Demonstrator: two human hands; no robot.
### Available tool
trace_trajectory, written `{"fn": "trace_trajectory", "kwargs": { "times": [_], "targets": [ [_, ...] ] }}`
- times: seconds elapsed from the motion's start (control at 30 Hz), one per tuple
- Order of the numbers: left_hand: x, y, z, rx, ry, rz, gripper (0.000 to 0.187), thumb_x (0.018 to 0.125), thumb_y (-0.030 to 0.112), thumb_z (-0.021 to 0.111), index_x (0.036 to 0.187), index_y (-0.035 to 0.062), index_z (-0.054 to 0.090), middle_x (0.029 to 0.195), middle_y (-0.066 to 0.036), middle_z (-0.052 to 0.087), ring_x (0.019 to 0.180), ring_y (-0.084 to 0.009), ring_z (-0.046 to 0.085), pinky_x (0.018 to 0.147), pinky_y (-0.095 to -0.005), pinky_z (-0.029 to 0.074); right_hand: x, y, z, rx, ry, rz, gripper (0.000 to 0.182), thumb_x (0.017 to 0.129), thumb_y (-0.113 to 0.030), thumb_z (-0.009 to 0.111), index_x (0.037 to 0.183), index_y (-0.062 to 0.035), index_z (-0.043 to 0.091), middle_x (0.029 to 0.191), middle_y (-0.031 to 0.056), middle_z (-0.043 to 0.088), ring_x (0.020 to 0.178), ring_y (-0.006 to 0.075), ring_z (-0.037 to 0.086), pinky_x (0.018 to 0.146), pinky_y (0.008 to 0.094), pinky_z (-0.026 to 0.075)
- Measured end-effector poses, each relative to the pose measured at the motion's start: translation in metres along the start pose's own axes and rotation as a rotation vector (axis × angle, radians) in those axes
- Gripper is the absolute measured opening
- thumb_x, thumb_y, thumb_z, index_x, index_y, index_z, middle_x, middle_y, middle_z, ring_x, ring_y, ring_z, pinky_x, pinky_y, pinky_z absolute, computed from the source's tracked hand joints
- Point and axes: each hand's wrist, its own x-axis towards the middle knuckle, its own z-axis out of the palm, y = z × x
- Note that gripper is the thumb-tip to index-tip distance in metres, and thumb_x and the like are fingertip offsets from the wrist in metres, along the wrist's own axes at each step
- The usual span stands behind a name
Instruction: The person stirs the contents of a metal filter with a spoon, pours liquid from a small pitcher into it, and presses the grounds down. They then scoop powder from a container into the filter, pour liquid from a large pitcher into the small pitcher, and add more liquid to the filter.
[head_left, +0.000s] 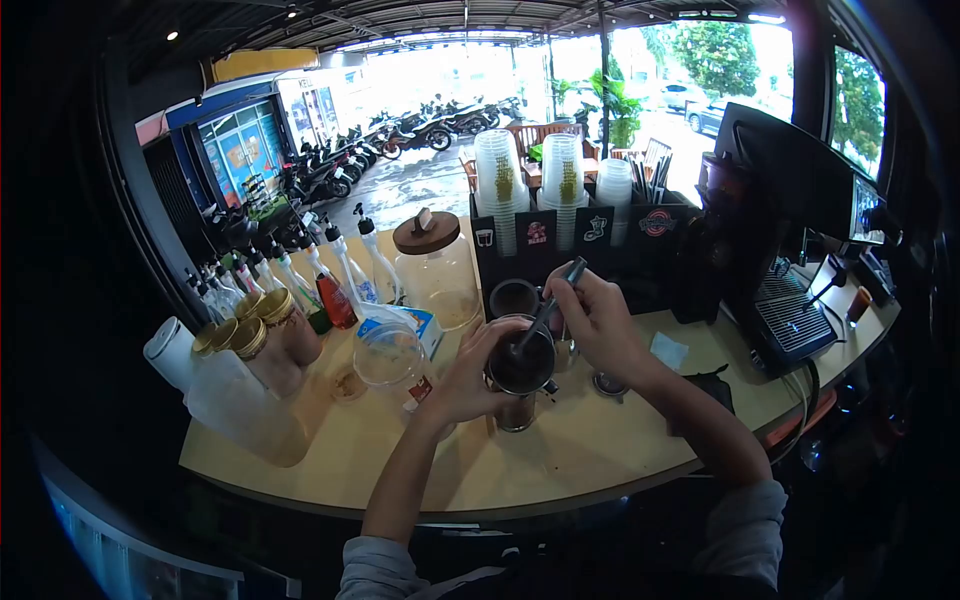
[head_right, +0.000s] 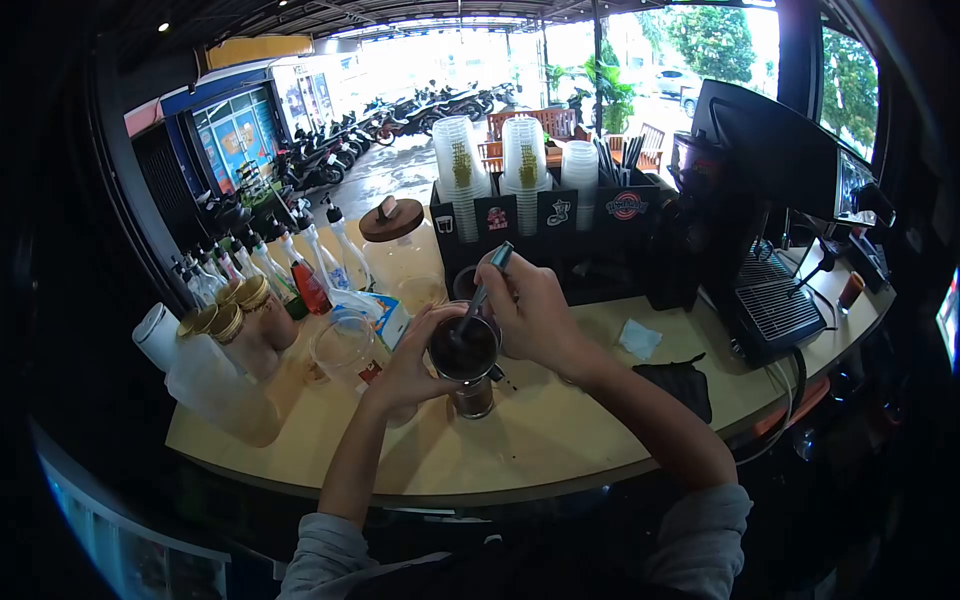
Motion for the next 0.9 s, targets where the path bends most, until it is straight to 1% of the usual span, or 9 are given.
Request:
{"fn": "trace_trajectory", "kwargs": {
  "times": [0.07,0.5,0.6,0.67,0.7,0.77,0.8,0.83,0.9],
  "targets": [
    [0.001,-0.003,0.001,0.000,0.052,0.048,0.081,0.055,0.017,0.082,0.129,0.0145,0.048,0.132,-0.008,0.053,0.128,-0.0328,0.044,0.113,-0.0448,0.024,-0.001,0.000,0.001,0.024,-0.051,-0.016,0.018,0.097,-0.014,0.049,0.090,0.0006,0.055,0.058,0.0051,0.055,0.053,0.0084,0.055,0.050,0.0264,0.043],
    [0.001,-0.001,-0.004,0.047,0.042,0.053,0.083,0.054,0.019,0.083,0.129,0.0154,0.048,0.132,-0.008,0.053,0.125,-0.0288,0.048,0.113,-0.0466,0.023,0.002,-0.003,-0.009,-0.010,-0.141,-0.041,0.019,0.097,-0.015,0.049,0.092,0.0011,0.058,0.060,0.0075,0.055,0.053,0.0116,0.056,0.051,0.0274,0.043],
    [0.001,0.001,-0.006,0.015,-0.009,0.067,0.084,0.054,0.021,0.083,0.129,0.0153,0.047,0.131,-0.007,0.054,0.124,-0.0284,0.049,0.114,-0.0496,0.020,0.012,-0.003,-0.014,-0.096,-0.230,-0.096,0.021,0.099,-0.018,0.047,0.091,-0.0018,0.059,0.062,0.0013,0.055,0.057,0.0049,0.052,0.052,0.0242,0.040],
    [0.000,0.003,-0.006,0.039,-0.028,0.073,0.085,0.054,0.022,0.083,0.130,0.0148,0.045,0.130,-0.006,0.054,0.124,-0.0287,0.049,0.114,-0.0517,0.017,0.020,-0.008,-0.016,-0.112,-0.233,-0.065,0.022,0.096,-0.016,0.051,0.085,0.0022,0.059,0.060,0.0098,0.056,0.054,0.0167,0.058,0.053,0.0323,0.045],
    [0.000,0.002,-0.006,0.040,-0.028,0.074,0.085,0.054,0.022,0.083,0.130,0.0148,0.045,0.130,-0.006,0.054,0.124,-0.0287,0.049,0.114,-0.0517,0.017,0.021,-0.008,-0.014,-0.112,-0.233,-0.065,0.022,0.096,-0.016,0.051,0.085,0.0022,0.059,0.060,0.0098,0.056,0.054,0.0167,0.058,0.053,0.0323,0.045],
    [-0.003,-0.003,-0.004,0.091,-0.004,0.072,0.086,0.055,0.023,0.083,0.131,0.0133,0.044,0.130,-0.007,0.054,0.123,-0.0292,0.050,0.114,-0.0527,0.017,0.025,-0.002,-0.008,-0.053,-0.363,-0.153,0.021,0.094,-0.015,0.053,0.085,0.0037,0.057,0.062,0.0141,0.058,0.055,0.0243,0.060,0.054,0.0353,0.045],
    [-0.003,-0.003,-0.004,0.092,-0.005,0.073,0.086,0.055,0.023,0.083,0.131,0.0133,0.044,0.130,-0.007,0.054,0.123,-0.0292,0.050,0.114,-0.0527,0.017,0.028,0.000,-0.004,-0.123,-0.398,-0.224,0.022,0.093,-0.014,0.054,0.083,0.0049,0.056,0.065,0.0186,0.058,0.058,0.0314,0.061,0.054,0.0371,0.046],
    [-0.002,-0.004,-0.004,0.089,-0.014,0.080,0.087,0.055,0.023,0.083,0.132,0.0128,0.043,0.130,-0.007,0.054,0.123,-0.0294,0.050,0.115,-0.0534,0.016,0.030,0.001,-0.005,-0.123,-0.396,-0.225,0.022,0.093,-0.014,0.054,0.083,0.0049,0.056,0.065,0.0186,0.058,0.058,0.0314,0.061,0.054,0.0371,0.046],
    [-0.002,-0.004,-0.005,0.088,-0.022,0.084,0.087,0.056,0.023,0.083,0.132,0.0122,0.043,0.130,-0.008,0.054,0.123,-0.0295,0.050,0.115,-0.0540,0.016,0.035,-0.002,-0.007,-0.151,-0.391,-0.279,0.021,0.095,-0.016,0.050,0.086,0.0023,0.057,0.064,0.0113,0.053,0.055,0.0200,0.055,0.053,0.0327,0.043]
  ]
}}
